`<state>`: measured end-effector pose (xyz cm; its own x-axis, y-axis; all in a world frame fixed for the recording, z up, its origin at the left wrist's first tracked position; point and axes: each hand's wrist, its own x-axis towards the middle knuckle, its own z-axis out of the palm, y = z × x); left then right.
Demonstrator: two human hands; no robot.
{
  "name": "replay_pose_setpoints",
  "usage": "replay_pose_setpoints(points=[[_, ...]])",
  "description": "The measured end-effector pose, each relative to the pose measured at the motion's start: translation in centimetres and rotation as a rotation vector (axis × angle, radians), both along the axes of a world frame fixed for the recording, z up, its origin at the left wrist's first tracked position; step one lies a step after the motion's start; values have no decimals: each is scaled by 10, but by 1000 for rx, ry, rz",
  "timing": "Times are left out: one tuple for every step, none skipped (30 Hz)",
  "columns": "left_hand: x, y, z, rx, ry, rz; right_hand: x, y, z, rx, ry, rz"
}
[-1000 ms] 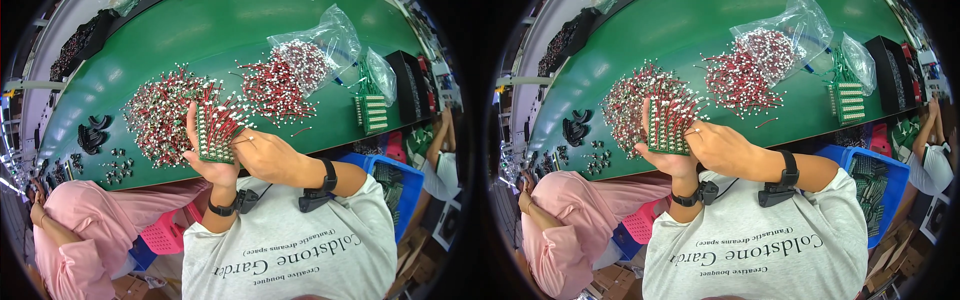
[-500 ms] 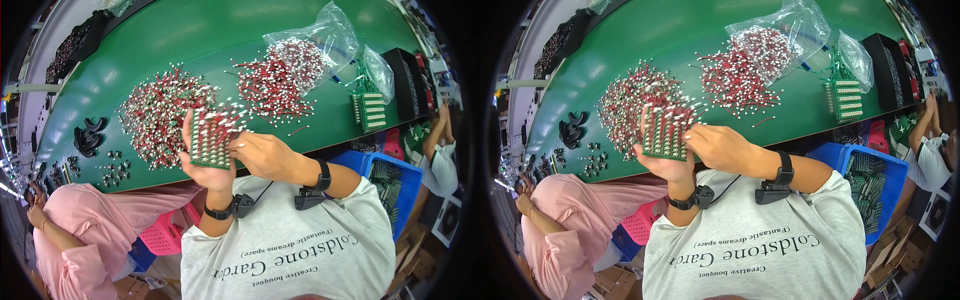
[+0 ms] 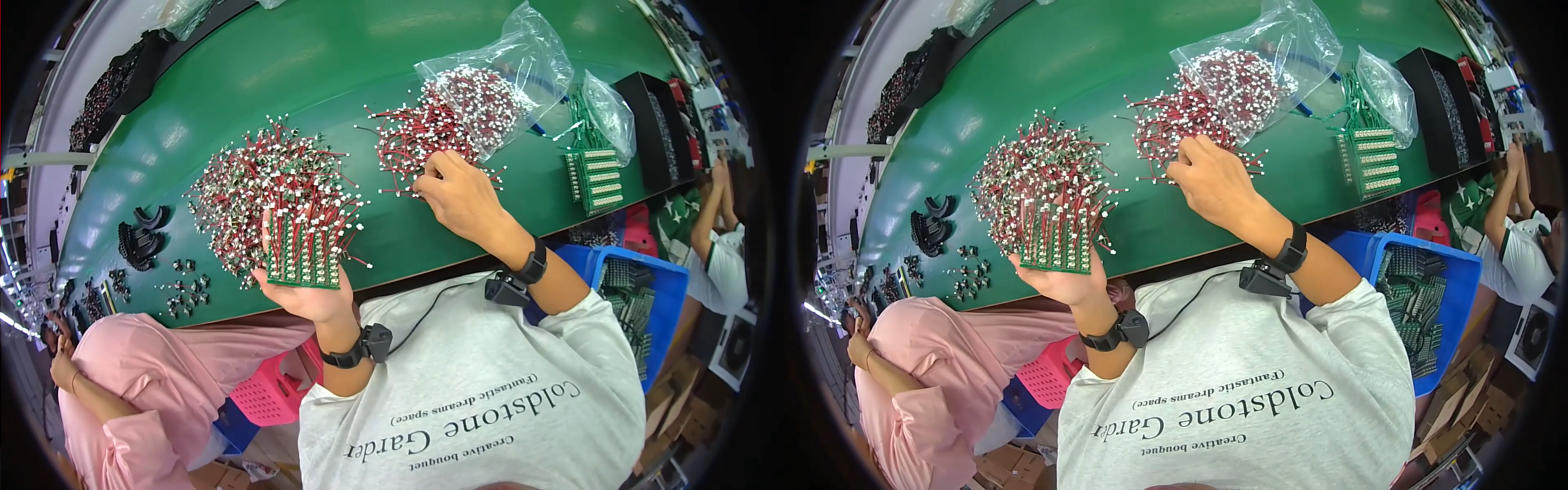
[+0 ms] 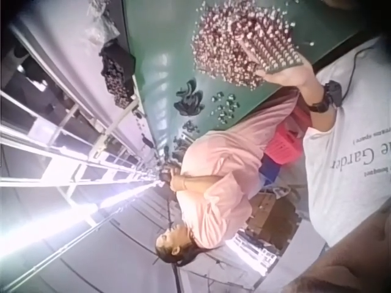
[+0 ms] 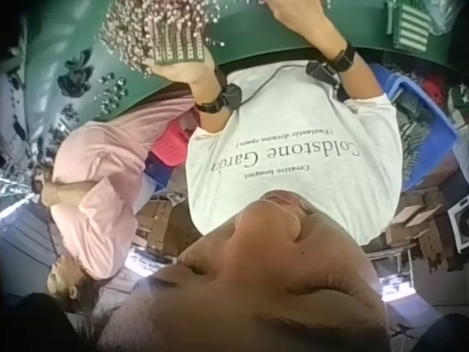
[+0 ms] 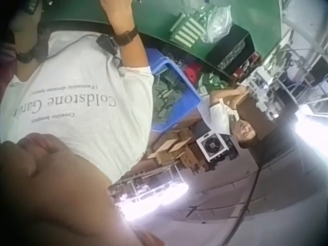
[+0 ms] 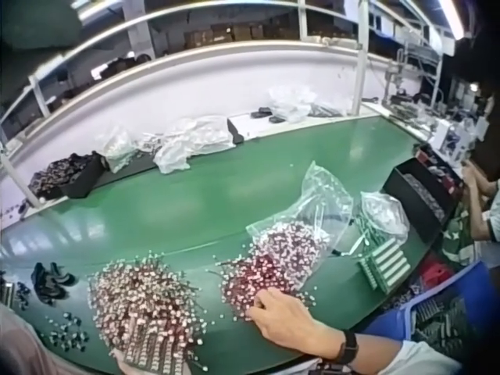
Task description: Manually inserting electronic components into circuit boards at a factory workstation.
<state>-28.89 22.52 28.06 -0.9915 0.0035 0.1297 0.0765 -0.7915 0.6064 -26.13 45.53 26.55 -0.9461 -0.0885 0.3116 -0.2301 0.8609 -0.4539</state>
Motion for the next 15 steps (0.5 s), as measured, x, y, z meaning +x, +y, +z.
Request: replay_pose_setpoints(points=[[0,-1,0,-1,1,3,-1,0,0,19,21,5],[1,-3,-2,-3,3,-8,-2,0,0,18,21,7],[1,-4,-3,-5,5,-19,-3,-1,0,4,40,22],[1,-4,-3,-5,5,-17,-4,-1,0,-10,59,37],[2,-3,-3,-45,-37,6,-4,-2,0,-10,60,38],[2,-2,-3,-84,-79,29,-5,-2,0,-28,58,41],[2,-2,-3,-84,-78,30,-6,-3,0,-45,57,43],[2,-1,-4,-87,-62,16,-7,-3,0,-43,57,41],[2,0,-4,-89,-45,2,-9,-4,0,-52,40,61],[1,2,-3,-86,-43,-1,-11,-5,1,-59,24,81],[3,4,-1,-87,-60,-2,-13,-7,1,-56,23,76],[4,6,1,-87,-76,-5,-16,-8,1,-22,42,102],[0,2,-3,-32,-91,-36,-20,-9,1,13,62,128],[5,-7,-7,19,-118,-65,-13,-19,0,14,51,124],[-11,8,-4,-84,-184,59,-20,-20,-3,23,62,158]])
